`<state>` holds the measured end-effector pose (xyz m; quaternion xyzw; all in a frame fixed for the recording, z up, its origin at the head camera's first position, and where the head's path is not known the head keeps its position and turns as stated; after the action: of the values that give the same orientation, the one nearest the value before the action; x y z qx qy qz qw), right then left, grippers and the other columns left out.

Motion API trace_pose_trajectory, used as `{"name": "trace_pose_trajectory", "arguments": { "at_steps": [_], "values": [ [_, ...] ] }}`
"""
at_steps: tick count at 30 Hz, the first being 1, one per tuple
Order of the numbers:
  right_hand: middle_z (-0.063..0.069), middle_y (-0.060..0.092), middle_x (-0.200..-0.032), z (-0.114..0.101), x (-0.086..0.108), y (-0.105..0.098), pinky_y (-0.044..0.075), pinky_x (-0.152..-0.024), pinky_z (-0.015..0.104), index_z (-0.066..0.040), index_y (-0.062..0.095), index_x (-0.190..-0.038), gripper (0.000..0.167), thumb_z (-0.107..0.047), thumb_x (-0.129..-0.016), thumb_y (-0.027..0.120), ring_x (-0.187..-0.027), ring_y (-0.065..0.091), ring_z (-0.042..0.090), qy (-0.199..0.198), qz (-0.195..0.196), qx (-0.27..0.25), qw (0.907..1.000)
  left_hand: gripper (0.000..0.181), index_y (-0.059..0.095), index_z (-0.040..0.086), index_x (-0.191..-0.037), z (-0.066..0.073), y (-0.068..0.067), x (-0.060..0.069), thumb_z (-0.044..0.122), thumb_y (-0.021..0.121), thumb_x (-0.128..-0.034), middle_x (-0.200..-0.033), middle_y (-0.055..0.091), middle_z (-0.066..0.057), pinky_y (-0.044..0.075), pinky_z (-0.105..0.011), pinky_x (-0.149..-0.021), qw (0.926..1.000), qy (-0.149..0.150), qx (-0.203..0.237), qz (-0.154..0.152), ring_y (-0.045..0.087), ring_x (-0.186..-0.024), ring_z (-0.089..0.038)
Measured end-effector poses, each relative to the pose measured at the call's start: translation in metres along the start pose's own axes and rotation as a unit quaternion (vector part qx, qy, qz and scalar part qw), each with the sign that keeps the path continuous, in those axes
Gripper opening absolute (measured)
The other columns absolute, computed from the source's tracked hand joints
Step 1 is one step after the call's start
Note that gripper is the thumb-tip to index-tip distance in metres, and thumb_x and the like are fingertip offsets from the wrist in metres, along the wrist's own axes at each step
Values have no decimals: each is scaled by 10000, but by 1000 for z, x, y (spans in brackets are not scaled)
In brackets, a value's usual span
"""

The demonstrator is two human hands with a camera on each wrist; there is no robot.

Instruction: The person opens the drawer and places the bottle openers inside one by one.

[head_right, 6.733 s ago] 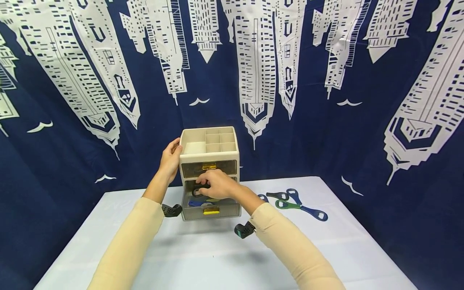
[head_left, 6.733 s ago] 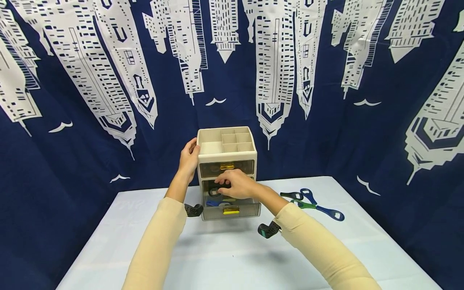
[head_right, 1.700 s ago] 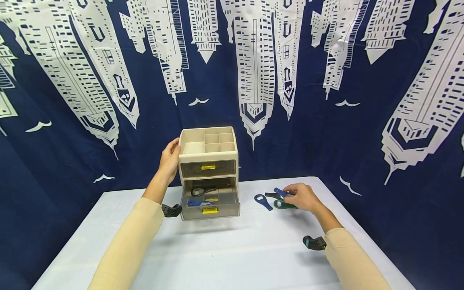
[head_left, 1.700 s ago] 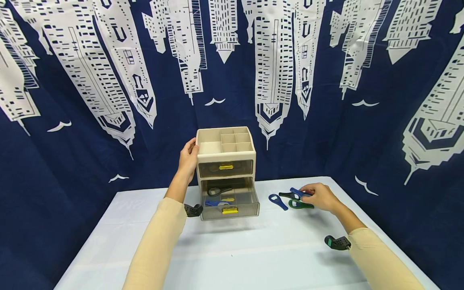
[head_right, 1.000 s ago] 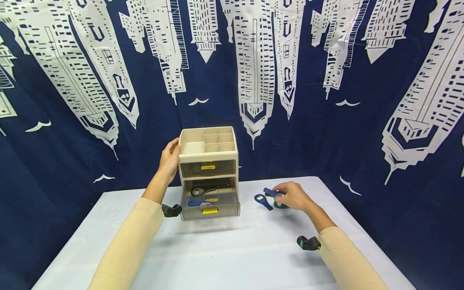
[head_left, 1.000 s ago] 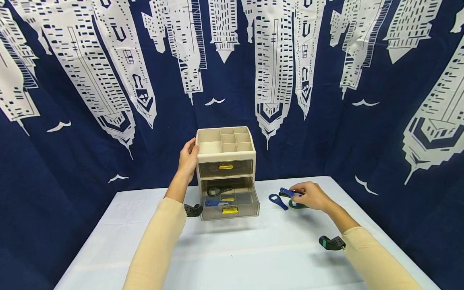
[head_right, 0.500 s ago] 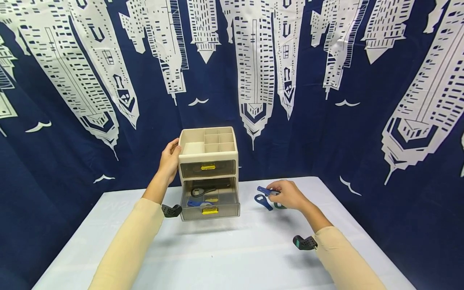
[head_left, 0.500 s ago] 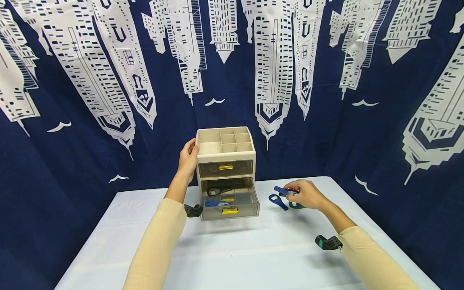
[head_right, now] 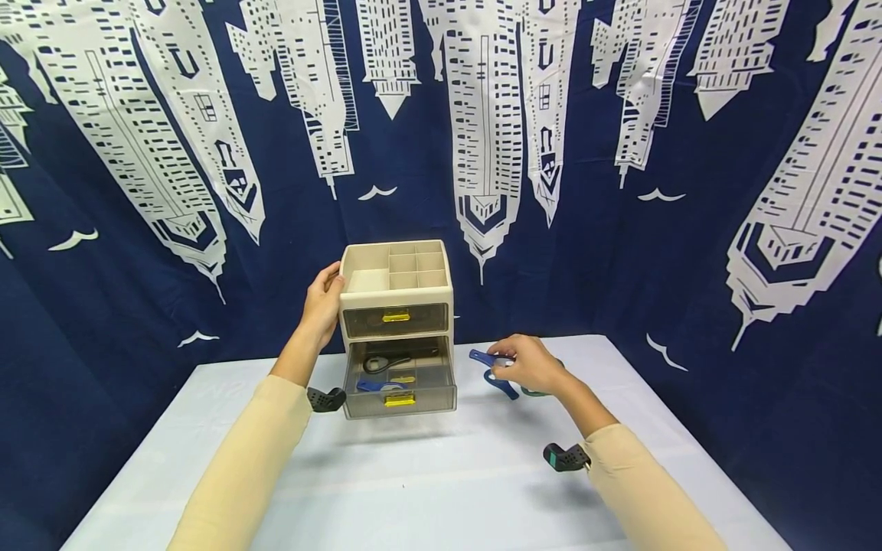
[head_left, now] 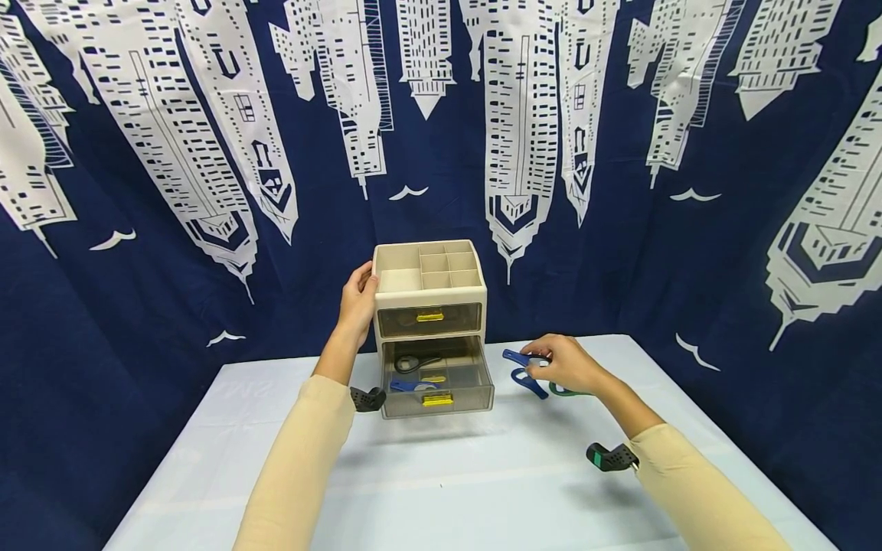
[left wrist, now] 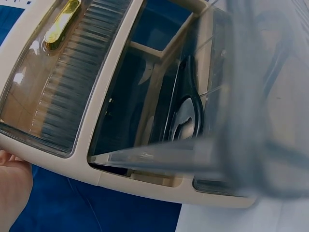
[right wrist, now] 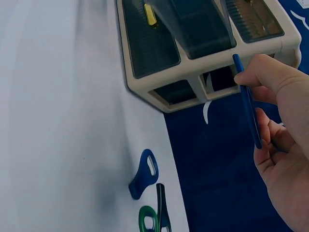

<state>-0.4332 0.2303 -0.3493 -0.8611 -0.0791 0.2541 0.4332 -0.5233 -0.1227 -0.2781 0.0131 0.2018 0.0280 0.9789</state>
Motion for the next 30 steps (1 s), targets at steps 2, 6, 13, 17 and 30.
{"name": "trace_pose_trajectory", "arguments": {
  "at_steps": [2,6,13,17,30],
  "values": [
    [49,675,-990,-5,-2,-1,490,-756,388,-43,783,-1119,298,-98,-827,766,-898,570,269,-48,-6,38,10000,455,403,29,-1564,0,0,0,135,446,-1123,-1559,435,-177,368,-414,-1132,10000,-6,9,1,432,-1394,-272],
    [57,683,-1014,-13,-6,-4,498,-767,396,-49,788,-1114,293,-93,-825,765,-903,566,244,-75,73,77,9999,455,409,48,-1564,0,2,-2,157,450,-1124,-1558,440,-165,375,-410,-1126,10000,-13,24,-26,440,-1388,-265],
    [40,707,-1075,-31,-17,3,528,-812,418,-57,789,-1137,313,-120,-831,767,-962,595,245,-149,-16,12,9999,455,401,37,-1565,-3,-1,-2,148,443,-1125,-1560,429,-186,364,-422,-1132,10000,-28,27,-49,433,-1389,-279],
    [1,708,-1027,-45,-28,5,524,-807,403,-76,798,-1109,291,-129,-824,778,-951,608,245,-406,-2,66,9992,464,393,48,-1573,-3,0,-3,169,443,-1127,-1565,424,-176,359,-422,-1136,9999,-4,57,-123,427,-1392,-277],
    [-3,726,-1053,-96,-54,34,533,-826,381,-67,797,-1125,292,-105,-837,775,-937,625,214,-1131,-243,194,9931,455,407,40,-1562,-3,-1,-3,146,452,-1122,-1556,436,-180,376,-424,-1124,9999,29,71,-82,440,-1386,-280]
  ]
}}
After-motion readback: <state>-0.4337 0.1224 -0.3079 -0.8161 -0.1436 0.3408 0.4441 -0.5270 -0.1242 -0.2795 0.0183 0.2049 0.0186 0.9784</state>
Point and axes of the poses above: each hand's wrist, its own x-axis away from the middle knuckle, its own y-axis out of the palm, z = x × y, the point moved 10 cm from there along -x, towards the middle knuckle
